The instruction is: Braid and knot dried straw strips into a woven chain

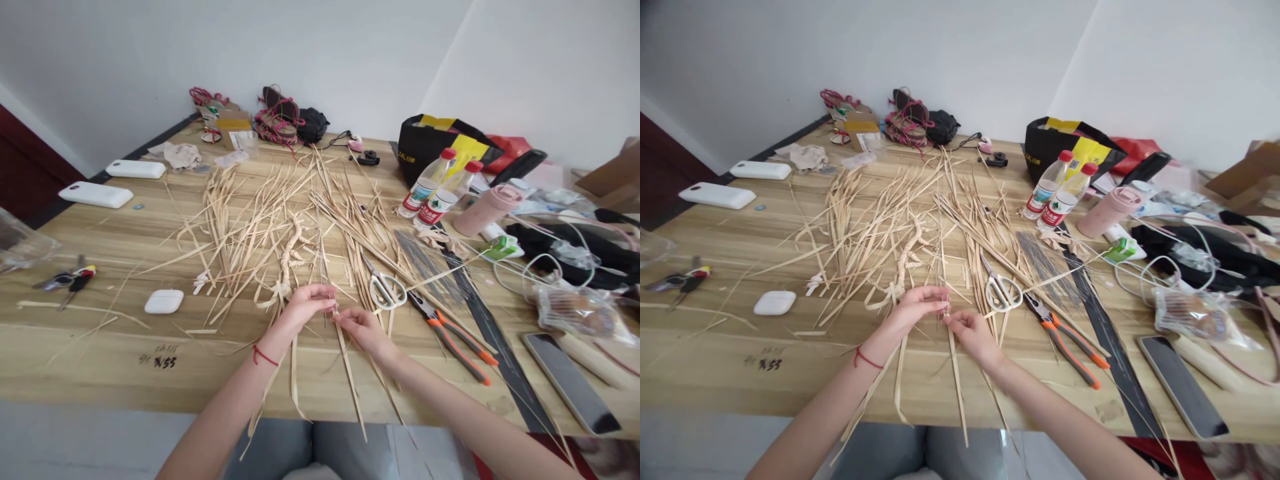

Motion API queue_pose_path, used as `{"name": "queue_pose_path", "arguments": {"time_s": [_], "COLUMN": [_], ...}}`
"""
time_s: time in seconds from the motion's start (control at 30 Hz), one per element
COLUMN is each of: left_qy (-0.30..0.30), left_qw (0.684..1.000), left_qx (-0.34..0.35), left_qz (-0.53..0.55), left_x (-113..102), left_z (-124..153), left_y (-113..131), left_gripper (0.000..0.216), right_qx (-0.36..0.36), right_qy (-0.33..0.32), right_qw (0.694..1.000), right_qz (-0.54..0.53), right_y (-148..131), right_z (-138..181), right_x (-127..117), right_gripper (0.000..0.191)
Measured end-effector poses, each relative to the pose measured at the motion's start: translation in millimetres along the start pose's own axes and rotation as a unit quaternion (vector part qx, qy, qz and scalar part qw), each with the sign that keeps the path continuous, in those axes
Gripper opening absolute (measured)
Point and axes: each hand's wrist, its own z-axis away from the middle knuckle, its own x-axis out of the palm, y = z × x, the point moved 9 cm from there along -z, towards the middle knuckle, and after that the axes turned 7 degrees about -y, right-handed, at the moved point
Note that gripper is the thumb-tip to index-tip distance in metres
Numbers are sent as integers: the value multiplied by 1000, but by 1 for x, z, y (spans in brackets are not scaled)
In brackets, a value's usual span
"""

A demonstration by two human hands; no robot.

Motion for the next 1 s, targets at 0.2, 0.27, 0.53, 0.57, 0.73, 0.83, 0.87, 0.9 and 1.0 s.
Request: {"name": "queue_pose_path", "arguments": {"time_s": [0.2,0.27,0.53,0.57,0.73,0.83,0.87,0.9,1.0], "left_qy": [-5,-1,6,7,6,3,2,1,-22], "left_qw": [1000,1000,1000,1000,1000,1000,1000,1000,999], "left_qx": [-7,-8,-7,-8,-4,0,2,3,7], "left_qz": [-1,2,11,9,-5,-18,-21,-22,-22], "left_x": [1,1,1,0,-1,-2,-3,-3,-1], "left_z": [0,0,1,1,0,-1,-1,-1,1], "left_y": [-1,-1,-2,-2,0,1,1,2,7], "left_gripper": [35,35,35,35,33,32,32,31,29], "right_qx": [4,4,20,22,15,21,21,16,-1], "right_qy": [37,45,63,64,33,-15,-31,-44,-61], "right_qw": [999,997,996,995,996,995,995,995,997], "right_qz": [-37,-54,-64,-67,-78,-98,-94,-83,-37], "right_y": [0,0,4,5,1,-1,-3,-5,-10], "right_z": [2,4,5,5,6,8,8,8,8], "right_x": [-1,-1,-1,-1,2,4,4,3,-1], "right_gripper": [37,36,34,34,34,37,38,38,37]}}
